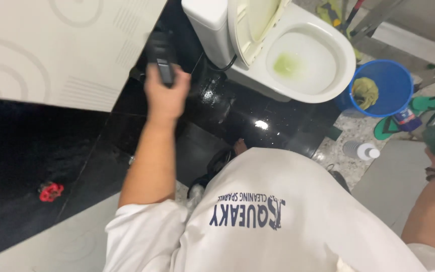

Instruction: Cleaning a toilet using a brush, sponge, and spray cleaner.

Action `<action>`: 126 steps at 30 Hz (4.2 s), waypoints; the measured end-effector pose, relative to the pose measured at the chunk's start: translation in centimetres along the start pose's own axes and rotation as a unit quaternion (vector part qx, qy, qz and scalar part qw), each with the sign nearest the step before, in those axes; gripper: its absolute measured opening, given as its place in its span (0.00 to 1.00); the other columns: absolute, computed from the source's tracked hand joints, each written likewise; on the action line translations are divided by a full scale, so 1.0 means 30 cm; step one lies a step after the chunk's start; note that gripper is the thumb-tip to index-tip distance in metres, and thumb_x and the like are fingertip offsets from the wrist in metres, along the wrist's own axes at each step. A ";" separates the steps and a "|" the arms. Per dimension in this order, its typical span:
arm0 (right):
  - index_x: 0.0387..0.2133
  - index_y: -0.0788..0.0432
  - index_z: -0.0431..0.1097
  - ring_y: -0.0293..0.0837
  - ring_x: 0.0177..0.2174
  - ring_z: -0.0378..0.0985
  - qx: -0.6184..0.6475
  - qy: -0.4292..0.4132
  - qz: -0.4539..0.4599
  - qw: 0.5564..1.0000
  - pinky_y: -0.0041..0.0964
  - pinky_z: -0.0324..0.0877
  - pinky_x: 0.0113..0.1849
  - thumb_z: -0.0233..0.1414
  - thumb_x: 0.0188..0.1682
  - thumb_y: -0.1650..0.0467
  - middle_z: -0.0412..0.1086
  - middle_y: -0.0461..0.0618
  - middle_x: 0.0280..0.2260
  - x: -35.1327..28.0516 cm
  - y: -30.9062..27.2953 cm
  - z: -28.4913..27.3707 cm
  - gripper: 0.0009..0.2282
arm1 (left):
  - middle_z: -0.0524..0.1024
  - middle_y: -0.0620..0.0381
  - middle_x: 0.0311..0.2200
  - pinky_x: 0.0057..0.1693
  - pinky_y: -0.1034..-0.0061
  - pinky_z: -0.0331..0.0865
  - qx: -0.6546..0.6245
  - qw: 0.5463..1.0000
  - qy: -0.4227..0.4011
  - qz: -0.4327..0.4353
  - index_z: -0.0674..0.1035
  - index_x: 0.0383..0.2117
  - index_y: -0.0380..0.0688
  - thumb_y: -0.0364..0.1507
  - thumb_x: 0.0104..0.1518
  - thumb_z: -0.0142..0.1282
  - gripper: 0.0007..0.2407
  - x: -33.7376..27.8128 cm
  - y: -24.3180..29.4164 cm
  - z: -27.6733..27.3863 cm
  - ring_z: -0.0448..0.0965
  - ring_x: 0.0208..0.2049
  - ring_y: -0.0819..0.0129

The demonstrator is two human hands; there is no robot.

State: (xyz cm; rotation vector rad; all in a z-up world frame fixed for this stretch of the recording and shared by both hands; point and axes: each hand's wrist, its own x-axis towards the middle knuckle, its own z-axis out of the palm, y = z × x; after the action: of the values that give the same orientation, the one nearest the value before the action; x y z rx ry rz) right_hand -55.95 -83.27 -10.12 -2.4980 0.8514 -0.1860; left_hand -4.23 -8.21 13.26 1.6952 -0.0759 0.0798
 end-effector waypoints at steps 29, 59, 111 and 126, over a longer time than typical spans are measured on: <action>0.57 0.61 0.68 0.51 0.51 0.76 0.478 -0.015 0.195 0.857 0.50 0.71 0.50 0.39 0.50 0.83 0.72 0.52 0.53 -0.514 -0.323 -0.326 0.22 | 0.80 0.39 0.42 0.53 0.58 0.72 0.324 0.931 -0.124 -0.115 0.76 0.42 0.39 0.34 0.54 0.58 0.14 -0.693 0.003 0.692 0.79 0.47 0.43; 0.57 0.65 0.69 0.52 0.52 0.76 0.462 0.015 0.187 0.867 0.51 0.72 0.53 0.41 0.52 0.83 0.72 0.54 0.53 -0.617 -0.333 -0.269 0.20 | 0.80 0.40 0.42 0.53 0.58 0.71 0.304 0.936 -0.152 -0.090 0.77 0.43 0.40 0.34 0.55 0.58 0.13 -0.576 -0.156 0.610 0.79 0.48 0.43; 0.55 0.66 0.69 0.50 0.52 0.77 0.466 0.090 0.239 0.847 0.51 0.72 0.57 0.41 0.52 0.84 0.72 0.55 0.53 -0.573 -0.393 -0.192 0.19 | 0.78 0.37 0.47 0.57 0.60 0.69 0.400 0.848 -0.336 -0.087 0.75 0.47 0.36 0.28 0.51 0.52 0.17 -0.262 -0.138 0.860 0.77 0.52 0.45; 0.55 0.68 0.68 0.52 0.53 0.77 0.498 0.030 0.182 0.848 0.51 0.72 0.58 0.41 0.52 0.84 0.72 0.56 0.54 -0.157 -0.162 -0.401 0.18 | 0.79 0.41 0.43 0.54 0.59 0.70 0.401 0.874 -0.263 -0.080 0.75 0.46 0.39 0.28 0.52 0.51 0.15 -0.204 0.026 1.211 0.79 0.48 0.47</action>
State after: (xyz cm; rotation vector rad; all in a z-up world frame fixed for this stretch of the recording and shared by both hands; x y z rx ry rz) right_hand -60.42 -81.99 2.87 -1.3425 0.9120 -0.4432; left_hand -10.10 -44.33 8.90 2.5107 -0.3487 -0.5536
